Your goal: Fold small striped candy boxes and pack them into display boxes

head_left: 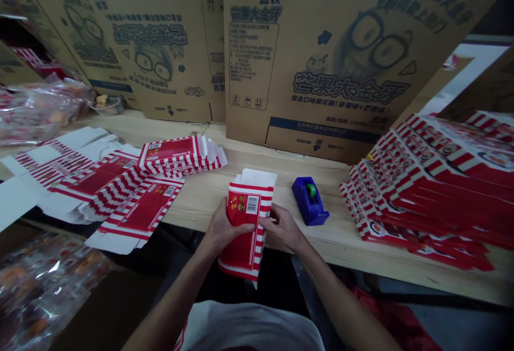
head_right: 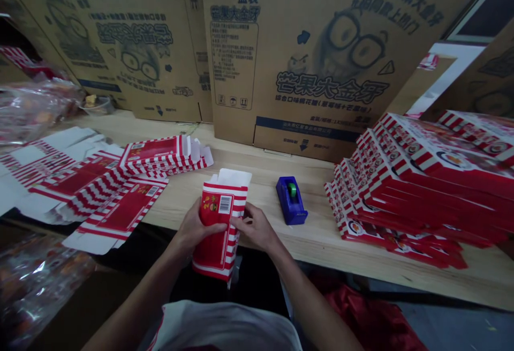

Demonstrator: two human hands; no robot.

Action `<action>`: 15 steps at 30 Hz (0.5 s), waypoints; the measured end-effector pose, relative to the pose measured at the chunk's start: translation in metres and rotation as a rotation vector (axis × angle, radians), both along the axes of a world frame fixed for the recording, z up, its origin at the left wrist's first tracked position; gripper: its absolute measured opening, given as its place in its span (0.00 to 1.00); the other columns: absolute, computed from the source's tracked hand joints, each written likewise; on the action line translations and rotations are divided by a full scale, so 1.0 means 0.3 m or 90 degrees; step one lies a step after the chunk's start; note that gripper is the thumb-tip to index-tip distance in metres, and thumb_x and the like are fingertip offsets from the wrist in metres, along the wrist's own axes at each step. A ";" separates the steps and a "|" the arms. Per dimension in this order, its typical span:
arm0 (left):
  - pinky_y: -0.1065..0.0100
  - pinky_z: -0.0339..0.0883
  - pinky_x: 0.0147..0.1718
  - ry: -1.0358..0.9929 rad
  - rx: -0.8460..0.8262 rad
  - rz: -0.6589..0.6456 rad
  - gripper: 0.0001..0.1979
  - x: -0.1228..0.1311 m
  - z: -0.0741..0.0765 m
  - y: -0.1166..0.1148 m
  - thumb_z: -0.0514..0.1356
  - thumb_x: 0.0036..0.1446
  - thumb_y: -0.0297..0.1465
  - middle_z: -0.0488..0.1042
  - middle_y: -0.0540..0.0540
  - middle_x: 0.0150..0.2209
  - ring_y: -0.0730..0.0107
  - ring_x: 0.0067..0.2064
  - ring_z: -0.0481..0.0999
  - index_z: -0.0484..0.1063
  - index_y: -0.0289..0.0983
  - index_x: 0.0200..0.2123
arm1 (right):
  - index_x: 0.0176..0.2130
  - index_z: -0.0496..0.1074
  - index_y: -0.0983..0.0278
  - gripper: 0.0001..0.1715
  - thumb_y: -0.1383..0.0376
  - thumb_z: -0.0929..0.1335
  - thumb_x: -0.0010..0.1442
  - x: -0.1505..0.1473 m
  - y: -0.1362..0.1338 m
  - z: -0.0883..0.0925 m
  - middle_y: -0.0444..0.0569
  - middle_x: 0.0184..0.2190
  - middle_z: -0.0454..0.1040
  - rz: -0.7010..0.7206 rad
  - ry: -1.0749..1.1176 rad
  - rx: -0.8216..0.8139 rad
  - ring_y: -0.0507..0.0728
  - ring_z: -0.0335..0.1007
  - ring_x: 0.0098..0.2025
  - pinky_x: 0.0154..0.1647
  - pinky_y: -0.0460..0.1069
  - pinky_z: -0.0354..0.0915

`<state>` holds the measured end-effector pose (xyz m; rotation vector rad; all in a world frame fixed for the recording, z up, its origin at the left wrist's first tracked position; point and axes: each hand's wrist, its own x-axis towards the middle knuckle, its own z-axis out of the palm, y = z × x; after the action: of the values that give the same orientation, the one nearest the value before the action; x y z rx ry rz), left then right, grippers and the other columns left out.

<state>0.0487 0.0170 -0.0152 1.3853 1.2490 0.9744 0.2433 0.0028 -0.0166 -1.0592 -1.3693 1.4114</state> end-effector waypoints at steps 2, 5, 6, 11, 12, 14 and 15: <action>0.60 0.72 0.43 0.020 0.007 0.019 0.36 -0.001 -0.004 0.003 0.74 0.35 0.38 0.76 0.42 0.46 0.57 0.45 0.77 0.65 0.37 0.48 | 0.44 0.75 0.66 0.23 0.57 0.74 0.50 0.006 0.004 -0.003 0.51 0.41 0.79 0.021 -0.014 -0.012 0.58 0.75 0.41 0.38 0.50 0.71; 0.58 0.73 0.42 0.039 0.002 0.073 0.35 0.000 -0.005 0.010 0.75 0.33 0.38 0.77 0.41 0.44 0.55 0.44 0.78 0.67 0.36 0.46 | 0.39 0.77 0.67 0.19 0.57 0.75 0.49 0.013 0.012 -0.021 0.50 0.36 0.80 0.014 0.004 -0.048 0.57 0.76 0.36 0.37 0.50 0.71; 0.58 0.73 0.41 0.006 -0.013 0.080 0.34 -0.001 -0.004 0.012 0.74 0.34 0.38 0.77 0.41 0.43 0.55 0.43 0.78 0.68 0.35 0.45 | 0.37 0.77 0.67 0.18 0.58 0.75 0.48 0.017 0.015 -0.030 0.49 0.35 0.80 -0.006 0.009 -0.049 0.57 0.76 0.35 0.37 0.51 0.71; 0.59 0.74 0.39 -0.247 -0.154 0.029 0.25 -0.031 0.000 0.019 0.73 0.37 0.40 0.80 0.42 0.33 0.57 0.36 0.80 0.75 0.32 0.37 | 0.32 0.78 0.66 0.14 0.58 0.74 0.49 0.042 0.025 -0.070 0.47 0.28 0.79 -0.077 -0.020 -0.036 0.55 0.73 0.29 0.31 0.49 0.69; 0.60 0.74 0.37 -0.258 -0.167 0.049 0.24 -0.037 -0.001 0.019 0.74 0.36 0.40 0.80 0.43 0.30 0.58 0.34 0.80 0.76 0.31 0.35 | 0.29 0.77 0.66 0.14 0.57 0.73 0.50 0.045 0.026 -0.072 0.46 0.25 0.78 -0.079 -0.035 -0.038 0.54 0.71 0.26 0.28 0.48 0.67; 0.62 0.74 0.33 -0.257 -0.153 0.106 0.24 -0.044 -0.008 0.018 0.73 0.37 0.42 0.79 0.44 0.28 0.59 0.31 0.79 0.76 0.31 0.34 | 0.25 0.76 0.66 0.16 0.55 0.72 0.51 0.050 0.029 -0.069 0.44 0.21 0.74 -0.087 -0.054 -0.025 0.52 0.67 0.22 0.22 0.45 0.63; 0.63 0.73 0.32 -0.244 -0.136 0.121 0.24 -0.046 -0.014 0.015 0.72 0.38 0.44 0.79 0.45 0.28 0.60 0.31 0.79 0.76 0.31 0.34 | 0.24 0.75 0.66 0.16 0.55 0.72 0.51 0.052 0.033 -0.064 0.43 0.20 0.73 -0.098 -0.053 -0.014 0.51 0.66 0.21 0.21 0.45 0.62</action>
<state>0.0349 0.0217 -0.0193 0.8752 1.1652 1.1379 0.2589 0.0126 -0.0358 -1.2230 -1.3032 1.2849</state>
